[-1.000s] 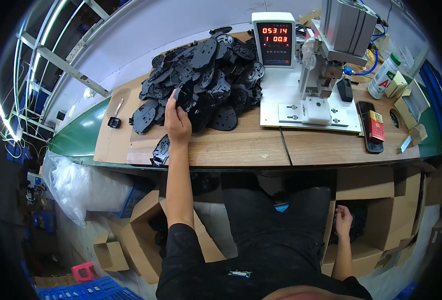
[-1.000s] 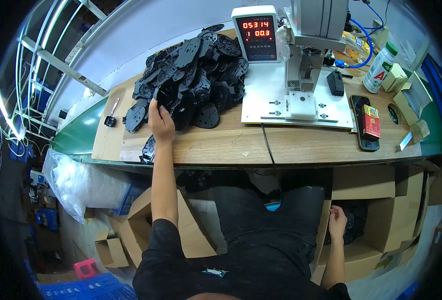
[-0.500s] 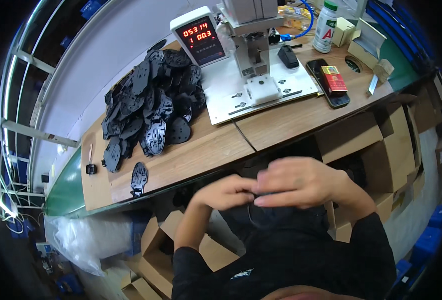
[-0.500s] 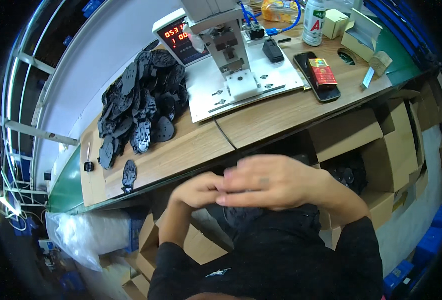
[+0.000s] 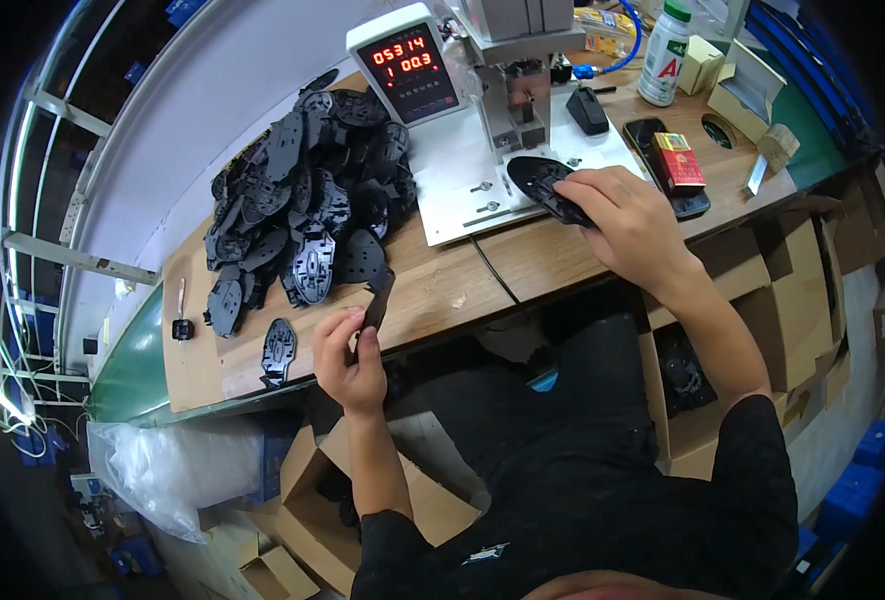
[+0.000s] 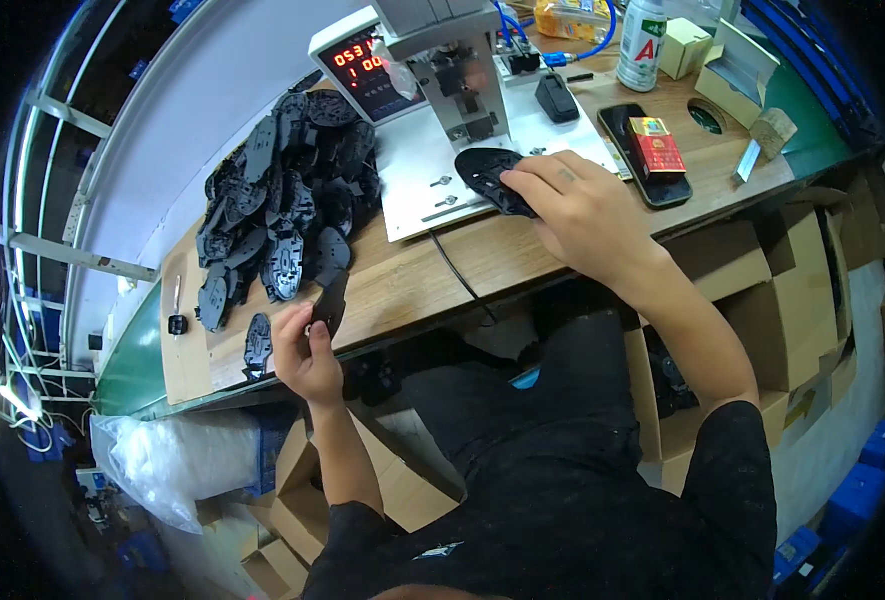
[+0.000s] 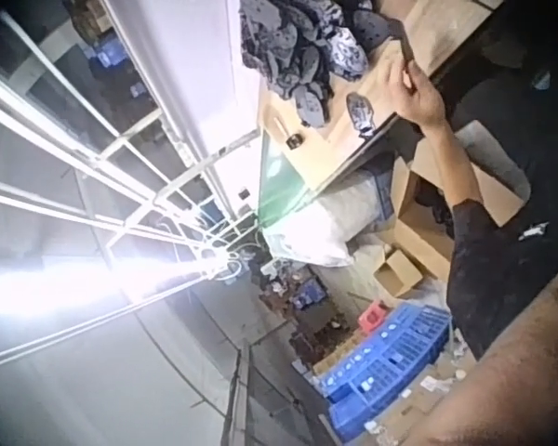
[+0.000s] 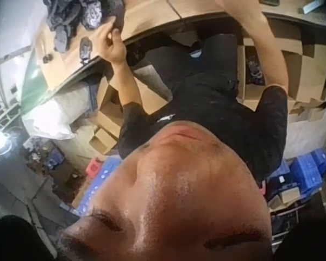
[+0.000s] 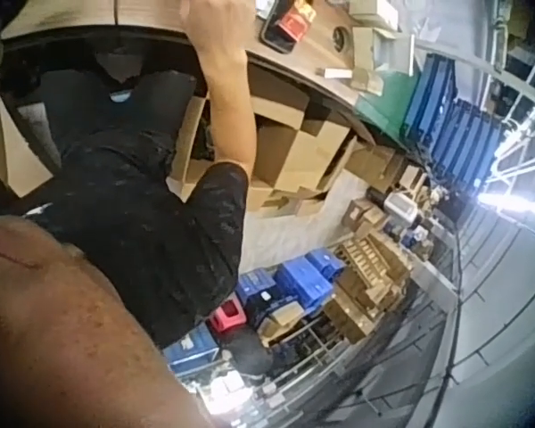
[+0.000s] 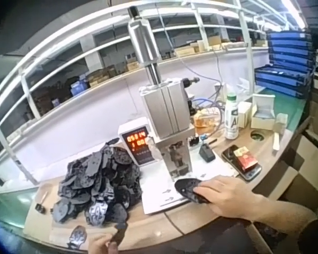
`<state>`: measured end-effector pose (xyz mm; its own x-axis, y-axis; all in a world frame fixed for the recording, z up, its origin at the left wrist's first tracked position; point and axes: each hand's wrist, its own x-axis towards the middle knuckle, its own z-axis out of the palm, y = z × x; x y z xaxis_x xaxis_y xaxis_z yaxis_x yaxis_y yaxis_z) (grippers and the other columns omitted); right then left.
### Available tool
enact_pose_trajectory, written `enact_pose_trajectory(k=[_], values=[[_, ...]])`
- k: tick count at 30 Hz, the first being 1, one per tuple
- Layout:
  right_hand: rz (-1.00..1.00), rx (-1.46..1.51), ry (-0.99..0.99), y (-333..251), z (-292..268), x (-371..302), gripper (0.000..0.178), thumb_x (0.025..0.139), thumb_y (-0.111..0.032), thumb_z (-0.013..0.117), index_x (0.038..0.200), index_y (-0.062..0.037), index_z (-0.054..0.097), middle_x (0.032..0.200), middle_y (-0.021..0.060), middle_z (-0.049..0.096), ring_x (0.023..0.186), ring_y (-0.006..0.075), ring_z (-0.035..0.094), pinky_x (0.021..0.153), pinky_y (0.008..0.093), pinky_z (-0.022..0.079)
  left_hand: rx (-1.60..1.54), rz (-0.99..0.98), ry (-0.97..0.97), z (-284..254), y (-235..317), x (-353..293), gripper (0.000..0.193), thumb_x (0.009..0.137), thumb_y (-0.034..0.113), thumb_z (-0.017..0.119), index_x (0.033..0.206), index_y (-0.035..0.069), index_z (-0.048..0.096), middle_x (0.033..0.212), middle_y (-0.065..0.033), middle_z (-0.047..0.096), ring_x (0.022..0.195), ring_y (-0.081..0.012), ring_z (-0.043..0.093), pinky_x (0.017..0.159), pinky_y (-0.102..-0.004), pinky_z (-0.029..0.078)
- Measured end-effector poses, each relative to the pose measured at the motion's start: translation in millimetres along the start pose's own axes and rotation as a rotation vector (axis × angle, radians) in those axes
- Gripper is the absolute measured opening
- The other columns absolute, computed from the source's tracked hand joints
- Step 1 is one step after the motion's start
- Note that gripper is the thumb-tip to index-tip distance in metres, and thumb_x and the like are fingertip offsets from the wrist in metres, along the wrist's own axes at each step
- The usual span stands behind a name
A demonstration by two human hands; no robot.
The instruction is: The person assembles plastic components into computer mouse shells by hand, using a pneumatic press machine at an assembly station to join the parts.
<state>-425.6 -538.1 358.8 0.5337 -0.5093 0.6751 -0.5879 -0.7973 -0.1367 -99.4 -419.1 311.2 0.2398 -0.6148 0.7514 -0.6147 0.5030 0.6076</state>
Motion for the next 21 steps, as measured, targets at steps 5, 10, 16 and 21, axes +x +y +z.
enact_pose_trajectory(k=[5,10,16,21], values=[[0.024,-0.321,-0.108,12,28,-1,0.036,0.08,-0.008,0.063,0.116,-0.0042,0.065,0.113,0.0079,0.066,0.104,0.0232,0.064,0.082,0.0323,0.053,0.422,0.276,-0.45,17,-4,0,0.024,0.077,0.0,0.073,0.101,0.004,0.07,0.099,-0.0103,0.066,0.092,-0.0281,0.064,0.081,-0.0375,0.052],[0.013,-0.38,-0.241,-3,22,13,0.031,0.082,-0.01,0.061,0.113,-0.0053,0.065,0.111,0.0081,0.067,0.097,0.0197,0.065,0.075,0.031,0.056,0.39,0.136,-0.526,32,-12,-16,0.024,0.08,0.003,0.072,0.104,0.002,0.069,0.103,-0.0119,0.064,0.095,-0.0306,0.063,0.083,-0.039,0.051],[-0.039,-0.265,-0.224,4,21,23,0.028,0.079,-0.012,0.066,0.106,-0.0069,0.065,0.107,0.0068,0.068,0.091,0.0192,0.066,0.069,0.0302,0.056,0.408,0.05,-0.537,31,-16,-21,0.031,0.081,0.008,0.072,0.112,0.003,0.068,0.11,-0.0136,0.062,0.105,-0.0324,0.06,0.091,-0.0431,0.049],[-0.118,-0.218,-0.195,14,27,19,0.035,0.072,-0.013,0.072,0.106,-0.0076,0.066,0.108,0.006,0.069,0.096,0.0206,0.066,0.078,0.0326,0.055,0.453,0.117,-0.523,35,-12,-18,0.03,0.078,0.009,0.071,0.108,0.004,0.068,0.112,-0.0126,0.061,0.11,-0.0335,0.059,0.099,-0.0482,0.046]])
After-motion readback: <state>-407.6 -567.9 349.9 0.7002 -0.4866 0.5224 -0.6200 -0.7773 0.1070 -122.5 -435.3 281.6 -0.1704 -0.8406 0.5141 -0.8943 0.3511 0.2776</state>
